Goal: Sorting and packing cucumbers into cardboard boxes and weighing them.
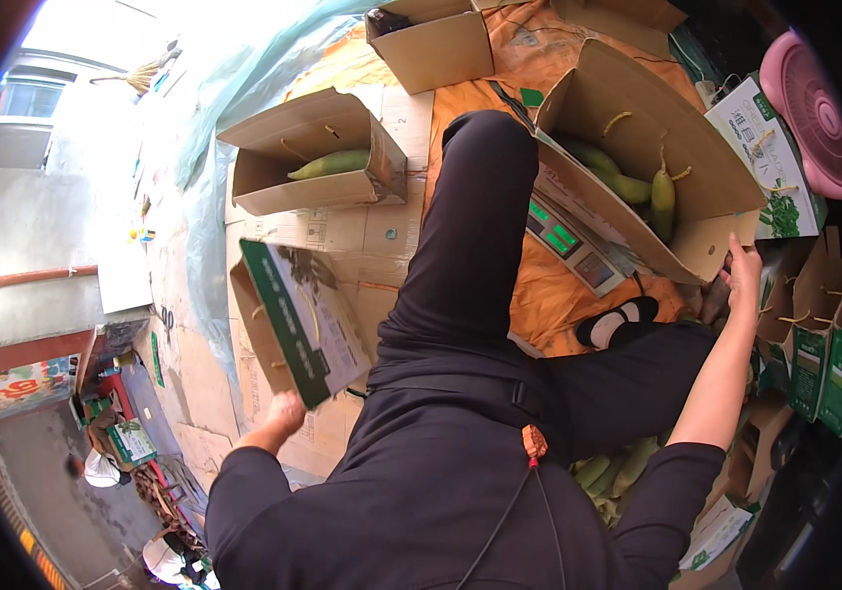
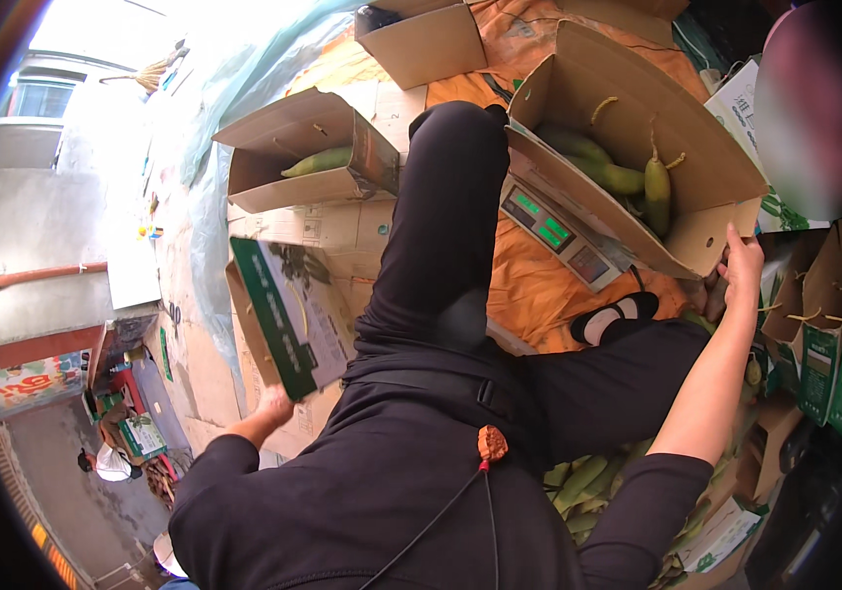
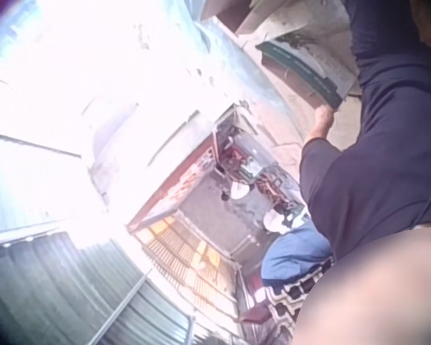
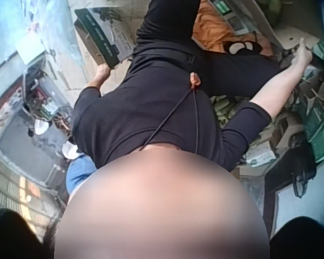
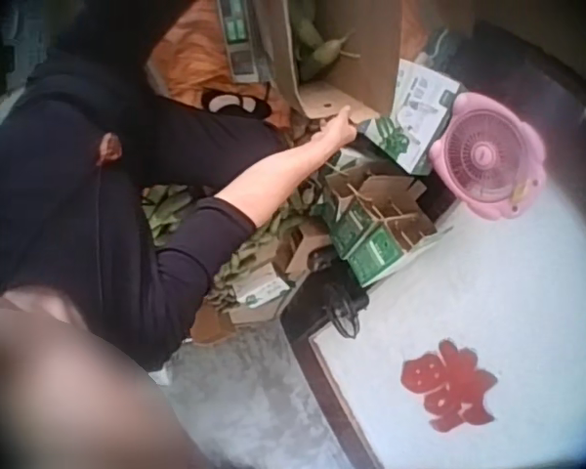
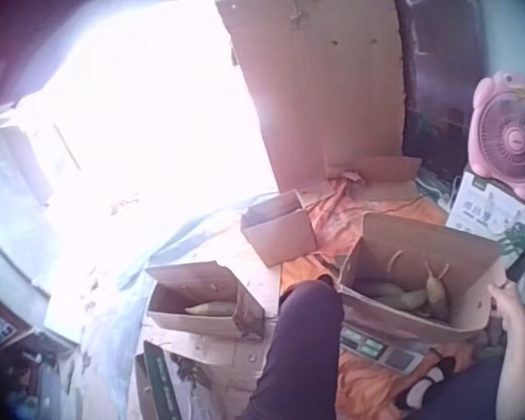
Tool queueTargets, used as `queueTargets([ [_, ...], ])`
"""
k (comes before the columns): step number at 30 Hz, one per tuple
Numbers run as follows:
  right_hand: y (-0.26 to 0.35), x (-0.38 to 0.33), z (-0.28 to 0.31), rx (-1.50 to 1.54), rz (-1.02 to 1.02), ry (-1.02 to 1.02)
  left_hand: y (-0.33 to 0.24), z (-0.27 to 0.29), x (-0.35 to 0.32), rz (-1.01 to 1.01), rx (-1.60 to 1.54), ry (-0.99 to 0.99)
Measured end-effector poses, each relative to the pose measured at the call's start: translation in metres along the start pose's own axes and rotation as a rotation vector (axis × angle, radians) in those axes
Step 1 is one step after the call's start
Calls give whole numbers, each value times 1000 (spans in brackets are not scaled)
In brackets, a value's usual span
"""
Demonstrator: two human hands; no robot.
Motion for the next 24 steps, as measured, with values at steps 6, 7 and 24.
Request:
queueTargets([
  [6,-3,1,-4,-82,2,57,-16,-74,-22,-103,-65,23],
  [7,-2,2,-6,-82,1,57,-13,-86,-23,-92,-49,104],
  [24,-2,-2,2,-107,19,14,71,355,58,80,-448,-1086],
])
Point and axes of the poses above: each hand's wrist, its own x-axis towards the middle knuckle, its own z-axis out of the back of the hand, y = z × x, the point moved 9 cm from there along x, towards the middle knuckle, and after that the axes turned 10 degrees about y, right-handed, at the moved point
